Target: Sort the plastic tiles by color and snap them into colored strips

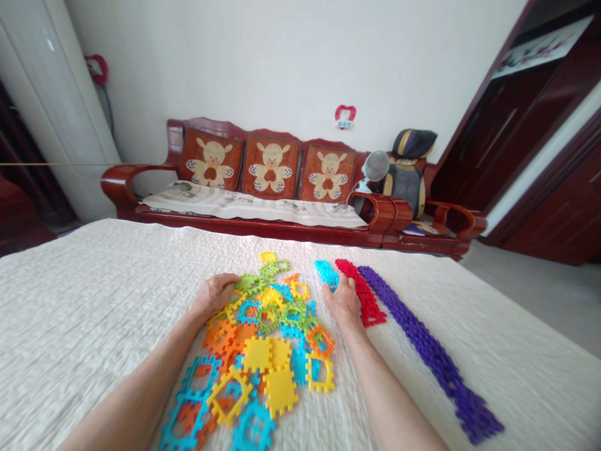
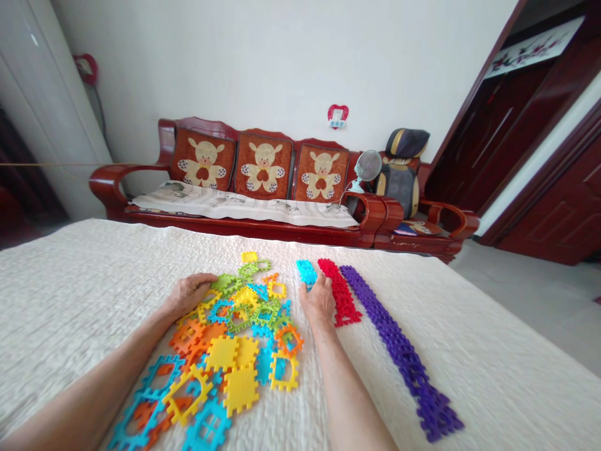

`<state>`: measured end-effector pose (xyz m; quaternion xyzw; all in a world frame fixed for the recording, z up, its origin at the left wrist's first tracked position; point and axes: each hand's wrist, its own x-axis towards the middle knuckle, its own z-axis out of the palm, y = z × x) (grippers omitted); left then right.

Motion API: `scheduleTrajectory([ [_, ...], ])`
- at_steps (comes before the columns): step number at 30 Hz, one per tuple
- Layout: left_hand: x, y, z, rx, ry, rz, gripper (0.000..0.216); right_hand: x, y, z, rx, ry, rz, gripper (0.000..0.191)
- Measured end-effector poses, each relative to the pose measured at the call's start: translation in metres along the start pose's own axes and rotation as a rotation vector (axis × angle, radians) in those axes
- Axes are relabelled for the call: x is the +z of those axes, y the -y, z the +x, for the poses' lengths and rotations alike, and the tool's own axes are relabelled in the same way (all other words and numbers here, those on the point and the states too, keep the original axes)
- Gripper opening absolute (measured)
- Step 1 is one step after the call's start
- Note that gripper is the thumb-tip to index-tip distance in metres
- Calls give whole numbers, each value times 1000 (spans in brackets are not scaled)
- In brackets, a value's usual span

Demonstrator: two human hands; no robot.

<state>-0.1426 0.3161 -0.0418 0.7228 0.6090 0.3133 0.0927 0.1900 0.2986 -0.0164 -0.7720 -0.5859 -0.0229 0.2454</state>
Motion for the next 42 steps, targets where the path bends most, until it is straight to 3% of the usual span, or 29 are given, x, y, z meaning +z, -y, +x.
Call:
scheduleTrajectory([
  [8,0,0,1,0,6,1,37,-1,3,4,61,35,7,51],
  [14,0,1,0,-3,6,4,36,-1,-2,4,-16,69,23,66],
  [17,2,3,0,3,-2,-8,36,-1,-1,4,-19,97,-18,61],
  [33,4,6,1,58,-14,9,37,-1,0,4,15,-6,44,59],
  [35,4,5,1,61,-11,11,37,-1,1,3,-54,-74,100,54],
  [38,3,3,1,58,-9,15,37,1,13,-1,-311,-126,276,36],
  [42,1,0,0,48,-4,6,37,9,35,-10,-664,28,539,17],
])
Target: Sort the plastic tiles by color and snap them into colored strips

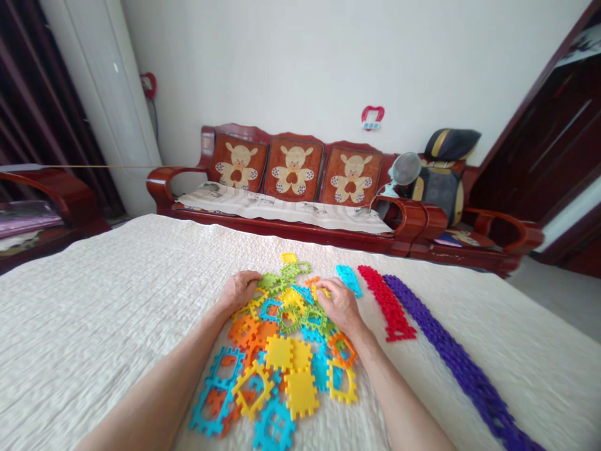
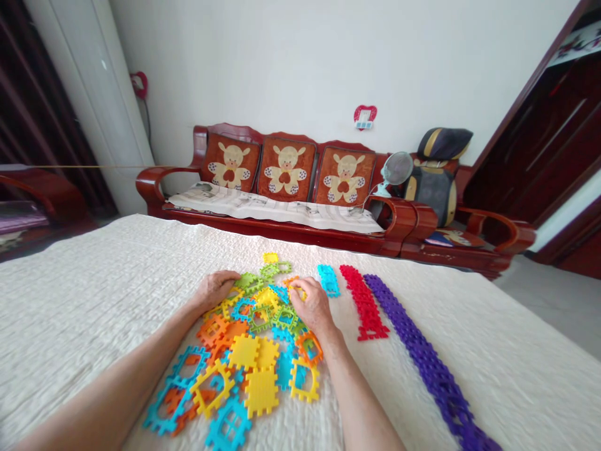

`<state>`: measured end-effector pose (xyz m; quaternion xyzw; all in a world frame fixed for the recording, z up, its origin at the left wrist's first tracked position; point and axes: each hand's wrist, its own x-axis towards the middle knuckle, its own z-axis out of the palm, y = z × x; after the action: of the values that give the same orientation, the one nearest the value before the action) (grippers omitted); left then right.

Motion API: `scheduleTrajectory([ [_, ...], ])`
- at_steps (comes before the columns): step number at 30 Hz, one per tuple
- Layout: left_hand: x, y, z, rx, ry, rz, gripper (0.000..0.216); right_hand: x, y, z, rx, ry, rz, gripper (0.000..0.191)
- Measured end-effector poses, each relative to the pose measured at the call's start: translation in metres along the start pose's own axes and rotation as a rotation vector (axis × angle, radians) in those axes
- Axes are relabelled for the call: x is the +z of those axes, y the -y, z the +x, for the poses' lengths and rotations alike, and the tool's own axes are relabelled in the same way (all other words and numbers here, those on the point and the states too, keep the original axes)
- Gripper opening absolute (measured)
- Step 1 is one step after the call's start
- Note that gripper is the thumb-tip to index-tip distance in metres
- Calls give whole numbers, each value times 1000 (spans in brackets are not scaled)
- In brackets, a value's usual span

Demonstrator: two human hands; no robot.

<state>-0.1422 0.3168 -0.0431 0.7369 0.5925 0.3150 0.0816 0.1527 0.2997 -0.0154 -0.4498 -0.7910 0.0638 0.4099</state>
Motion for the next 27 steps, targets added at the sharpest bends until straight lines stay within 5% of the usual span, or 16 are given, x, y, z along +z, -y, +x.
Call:
scheduleTrajectory([
  [8,-3,-6,0,-19,8,1,36,1,20,4,-82,73,105,15],
  [16,0,-3,0,-31,-28,-50,37,19,79,5,-312,302,52,16],
  [21,1,0,0,-18,-48,-72,37,34,97,1,-253,355,-178,7],
  [27,2,2,1,-3,-34,-57,37,39,95,-2,-216,416,-152,11],
])
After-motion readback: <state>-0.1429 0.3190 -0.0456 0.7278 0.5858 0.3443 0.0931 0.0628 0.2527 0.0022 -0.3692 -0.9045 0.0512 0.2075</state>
